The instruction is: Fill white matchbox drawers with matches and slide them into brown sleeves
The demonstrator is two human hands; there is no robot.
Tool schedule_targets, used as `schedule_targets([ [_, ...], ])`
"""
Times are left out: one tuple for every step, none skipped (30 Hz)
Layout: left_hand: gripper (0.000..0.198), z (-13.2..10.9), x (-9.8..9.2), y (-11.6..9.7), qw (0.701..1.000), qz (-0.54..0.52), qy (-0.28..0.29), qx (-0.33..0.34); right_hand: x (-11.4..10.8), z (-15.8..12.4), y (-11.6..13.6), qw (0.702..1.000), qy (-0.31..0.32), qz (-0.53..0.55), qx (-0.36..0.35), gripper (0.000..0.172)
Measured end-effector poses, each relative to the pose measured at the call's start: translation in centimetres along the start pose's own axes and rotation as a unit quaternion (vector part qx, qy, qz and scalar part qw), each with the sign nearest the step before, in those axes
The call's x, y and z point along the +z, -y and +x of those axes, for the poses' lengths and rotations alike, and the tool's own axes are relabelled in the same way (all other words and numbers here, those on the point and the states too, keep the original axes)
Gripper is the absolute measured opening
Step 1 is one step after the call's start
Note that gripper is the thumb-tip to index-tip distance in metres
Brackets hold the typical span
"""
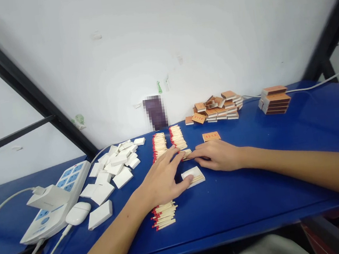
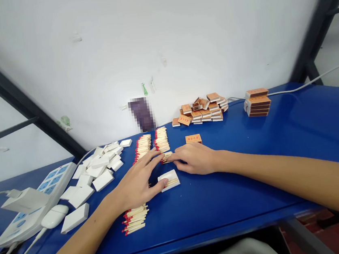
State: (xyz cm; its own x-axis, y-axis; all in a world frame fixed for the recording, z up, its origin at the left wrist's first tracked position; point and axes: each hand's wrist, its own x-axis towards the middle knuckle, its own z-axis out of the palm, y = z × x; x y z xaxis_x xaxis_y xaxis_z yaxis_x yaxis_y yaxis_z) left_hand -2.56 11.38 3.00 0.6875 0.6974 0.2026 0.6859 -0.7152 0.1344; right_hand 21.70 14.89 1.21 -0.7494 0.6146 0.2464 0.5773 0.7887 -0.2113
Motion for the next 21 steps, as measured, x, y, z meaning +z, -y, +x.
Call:
schedule_targets([
  [0.061, 0.00, -0.04, -0.02, 1.000, -0.003, -0.004, 0.007, 0.02, 0.00, 0.00, 1.000, 0.000, -0.002, 0.000, 0.040],
  [0.059, 0.00, -0.09, -0.05, 1.000, -0.006, -0.008, 0.012, 0.04, 0.00, 0.00, 1.000, 0.000, -0.004, -0.001, 0.040],
  [0.058, 0.00, -0.13, -0.07, 1.000, -0.010, -0.012, 0.015, 0.05, -0.01, 0.01, 1.000, 0.000, -0.006, -0.001, 0.039],
  [0.057, 0.01, -0.18, -0.09, 1.000, -0.014, -0.015, 0.016, 0.05, -0.01, 0.02, 1.000, -0.001, -0.005, -0.002, 0.038],
  [0.057, 0.01, -0.22, -0.10, 1.000, -0.019, -0.017, 0.015, 0.05, -0.01, 0.04, 1.000, -0.002, -0.003, -0.002, 0.037],
  [0.057, 0.02, -0.25, -0.10, 0.999, -0.025, -0.018, 0.014, 0.04, -0.02, 0.05, 1.000, -0.003, 0.001, -0.002, 0.037],
  [0.058, 0.03, -0.28, -0.10, 0.999, -0.031, -0.019, 0.014, 0.03, -0.02, 0.07, 1.000, -0.005, 0.004, -0.002, 0.037],
  [0.058, 0.04, -0.31, -0.10, 0.999, -0.036, -0.018, 0.016, 0.01, -0.02, 0.09, 1.000, -0.005, 0.007, -0.001, 0.037],
  [0.058, 0.05, -0.33, -0.10, 0.999, -0.041, -0.017, 0.018, -0.02, -0.02, 0.11, 1.000, -0.003, 0.007, 0.000, 0.038],
  [0.057, 0.05, -0.36, -0.11, 0.999, -0.044, -0.015, 0.021, -0.04, -0.02, 0.12, 1.000, -0.001, 0.004, -0.001, 0.038],
  [0.056, 0.05, -0.39, -0.13, 0.999, -0.047, -0.014, 0.022, -0.07, -0.02, 0.13, 1.000, 0.002, -0.001, -0.002, 0.039],
  [0.055, 0.05, -0.43, -0.16, 0.998, -0.049, -0.013, 0.022, -0.09, -0.01, 0.14, 1.000, 0.004, -0.007, -0.004, 0.039],
  [0.054, 0.05, -0.47, -0.19, 0.998, -0.051, -0.012, 0.021, -0.10, -0.01, 0.14, 1.000, 0.005, -0.013, -0.006, 0.039],
  [0.054, 0.05, -0.50, -0.22, 0.998, -0.052, -0.010, 0.021, -0.11, 0.00, 0.15, 1.000, 0.007, -0.018, -0.008, 0.039],
  [0.054, 0.05, -0.54, -0.24, 0.998, -0.052, -0.009, 0.021, -0.12, 0.00, 0.16, 1.000, 0.008, -0.021, -0.009, 0.039],
  [0.054, 0.06, -0.58, -0.26, 0.998, -0.051, -0.006, 0.022, -0.13, 0.01, 0.17, 1.000, 0.009, -0.021, -0.008, 0.038],
  [0.054, 0.08, -0.61, -0.28, 0.999, -0.049, -0.004, 0.022, -0.13, 0.01, 0.18, 1.000, 0.010, -0.020, -0.006, 0.038],
  [0.054, 0.10, -0.64, -0.30, 0.999, -0.048, -0.002, 0.022, -0.14, 0.01, 0.19, 1.000, 0.011, -0.018, -0.004, 0.038],
  [0.053, 0.12, -0.67, -0.32, 0.999, -0.048, 0.000, 0.024, -0.14, 0.01, 0.20, 1.000, 0.011, -0.017, -0.002, 0.038],
  [0.052, 0.14, -0.70, -0.34, 0.999, -0.048, 0.001, 0.025, -0.15, 0.00, 0.20, 1.000, 0.011, -0.016, 0.000, 0.038],
  [0.052, 0.15, -0.72, -0.36, 0.998, -0.049, 0.002, 0.027, -0.16, -0.01, 0.19, 1.000, 0.011, -0.016, 0.000, 0.038],
])
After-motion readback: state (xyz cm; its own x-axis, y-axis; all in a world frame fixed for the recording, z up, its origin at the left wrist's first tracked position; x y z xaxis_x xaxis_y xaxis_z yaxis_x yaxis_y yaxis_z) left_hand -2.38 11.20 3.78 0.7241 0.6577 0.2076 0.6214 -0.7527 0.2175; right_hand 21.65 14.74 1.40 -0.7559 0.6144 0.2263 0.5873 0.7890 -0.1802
